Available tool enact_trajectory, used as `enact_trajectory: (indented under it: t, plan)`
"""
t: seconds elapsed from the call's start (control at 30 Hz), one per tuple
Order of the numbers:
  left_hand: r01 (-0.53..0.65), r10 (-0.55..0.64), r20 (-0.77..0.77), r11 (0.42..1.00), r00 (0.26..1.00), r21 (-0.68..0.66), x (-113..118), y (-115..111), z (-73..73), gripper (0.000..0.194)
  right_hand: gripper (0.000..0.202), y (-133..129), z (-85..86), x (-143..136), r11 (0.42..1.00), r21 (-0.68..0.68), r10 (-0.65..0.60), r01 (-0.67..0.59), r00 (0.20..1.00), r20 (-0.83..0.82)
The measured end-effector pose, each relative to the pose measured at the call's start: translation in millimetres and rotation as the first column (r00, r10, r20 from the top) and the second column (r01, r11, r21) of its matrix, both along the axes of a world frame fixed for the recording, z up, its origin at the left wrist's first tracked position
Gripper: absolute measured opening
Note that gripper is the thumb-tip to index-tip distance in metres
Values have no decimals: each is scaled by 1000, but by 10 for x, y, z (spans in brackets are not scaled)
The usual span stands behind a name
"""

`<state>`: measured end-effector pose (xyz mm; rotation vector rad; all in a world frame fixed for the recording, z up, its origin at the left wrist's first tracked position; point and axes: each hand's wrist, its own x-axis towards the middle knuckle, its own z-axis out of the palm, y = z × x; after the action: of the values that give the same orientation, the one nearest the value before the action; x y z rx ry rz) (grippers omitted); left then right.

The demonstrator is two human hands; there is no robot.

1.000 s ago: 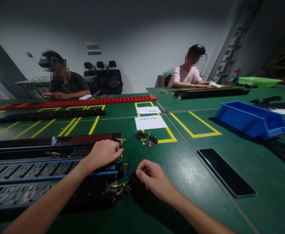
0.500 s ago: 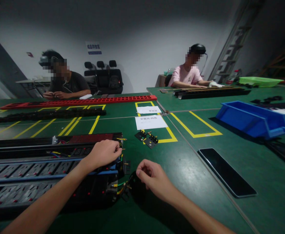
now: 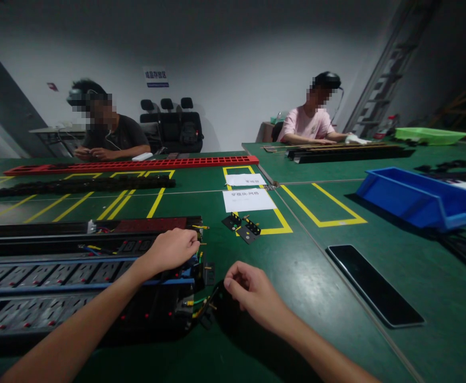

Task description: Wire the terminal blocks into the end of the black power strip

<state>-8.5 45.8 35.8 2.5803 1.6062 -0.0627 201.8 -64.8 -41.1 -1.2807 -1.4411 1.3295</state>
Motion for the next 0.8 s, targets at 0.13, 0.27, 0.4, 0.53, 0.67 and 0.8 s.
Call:
enact_trajectory:
  t: [0.13, 0.27, 0.4, 0.53, 0.67, 0.8]
  plan:
    - [-2, 2, -1, 1000, 1000, -5, -1, 2, -4, 31, 28, 0, -9, 3, 1000, 2, 1, -1, 1000, 0]
    - [-2, 2, 7, 1000, 1000, -5, -9, -1, -9, 31, 27, -2, -22, 5, 1000, 11, -3, 4, 1000, -1]
    - [-4, 4, 12, 1000, 1000, 4, -14, -2, -17, 31, 26, -6, -22, 7, 1000, 12, -1, 1, 1000, -4]
    - [-2, 2, 10, 1000, 1000, 25, -15, 1, -28, 31, 27, -7, -14, 8, 1000, 7, -3, 3, 1000, 0]
    - [1, -1, 13, 999, 1000, 37, -19, -2, -35, 31, 28, -7, 3, 2, 1000, 6, -2, 2, 1000, 3]
    - [2, -3, 14, 999, 1000, 44, -19, -7, -38, 31, 28, -11, 15, -3, 1000, 4, 0, 0, 1000, 9]
